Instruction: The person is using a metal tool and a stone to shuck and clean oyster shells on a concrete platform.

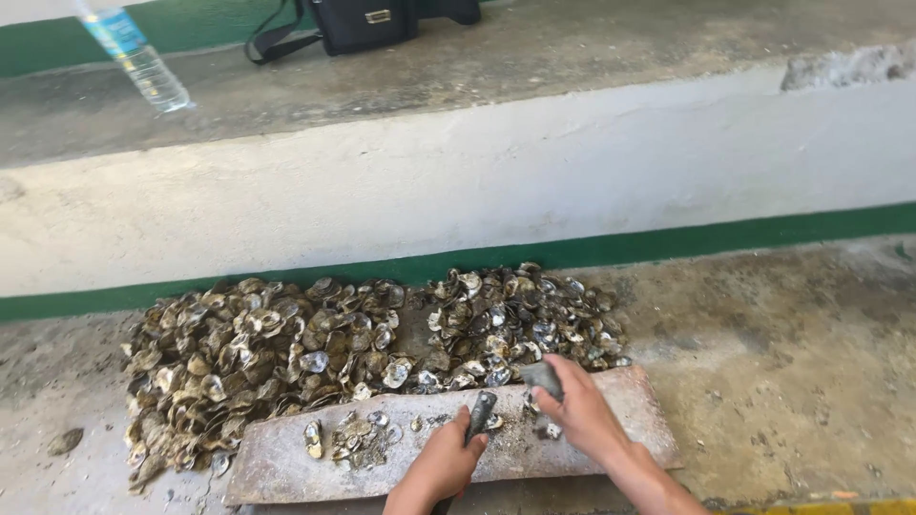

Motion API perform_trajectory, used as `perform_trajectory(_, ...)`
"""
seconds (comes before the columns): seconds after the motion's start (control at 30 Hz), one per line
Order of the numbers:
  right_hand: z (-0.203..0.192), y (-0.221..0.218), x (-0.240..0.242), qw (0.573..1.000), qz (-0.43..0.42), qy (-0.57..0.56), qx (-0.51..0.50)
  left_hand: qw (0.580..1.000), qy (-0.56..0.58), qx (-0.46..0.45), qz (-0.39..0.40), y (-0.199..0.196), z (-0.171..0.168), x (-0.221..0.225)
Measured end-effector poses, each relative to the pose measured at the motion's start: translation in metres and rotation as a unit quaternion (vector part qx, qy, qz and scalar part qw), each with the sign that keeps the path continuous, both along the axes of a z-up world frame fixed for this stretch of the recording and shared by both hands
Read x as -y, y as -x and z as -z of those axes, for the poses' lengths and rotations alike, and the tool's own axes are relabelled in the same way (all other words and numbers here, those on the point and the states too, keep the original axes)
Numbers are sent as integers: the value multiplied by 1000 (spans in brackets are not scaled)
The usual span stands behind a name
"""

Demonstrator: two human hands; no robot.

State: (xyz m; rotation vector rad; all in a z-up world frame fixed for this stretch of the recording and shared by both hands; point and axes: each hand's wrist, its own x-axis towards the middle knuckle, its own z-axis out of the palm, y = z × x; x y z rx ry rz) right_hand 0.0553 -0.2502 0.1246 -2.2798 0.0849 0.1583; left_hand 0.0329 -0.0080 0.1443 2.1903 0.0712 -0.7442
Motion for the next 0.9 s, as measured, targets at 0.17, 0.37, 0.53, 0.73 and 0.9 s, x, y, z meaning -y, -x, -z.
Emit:
perform_trajectory(0.17, -52, 0, -43, 951, -202, -13, 234, 999, 21, 30, 2, 2, -1, -2)
perform_trajectory(0.37, -34, -20, -53, 927, -258, 65, 264, 999, 37, 38, 5, 4, -3, -1)
perform_trajectory(0.53, -29, -21, -50, 911, -234, 85, 329, 996, 11, 80, 30, 2, 2, 0)
perform_trajectory(0.73, -42, -21, -52, 924, -260, 104, 259, 982, 1, 183, 40, -7, 45, -4)
perform_trajectory(0.9, -37, -25, -57, 914, -295, 172, 218, 989, 12, 146, 26, -4, 23, -2)
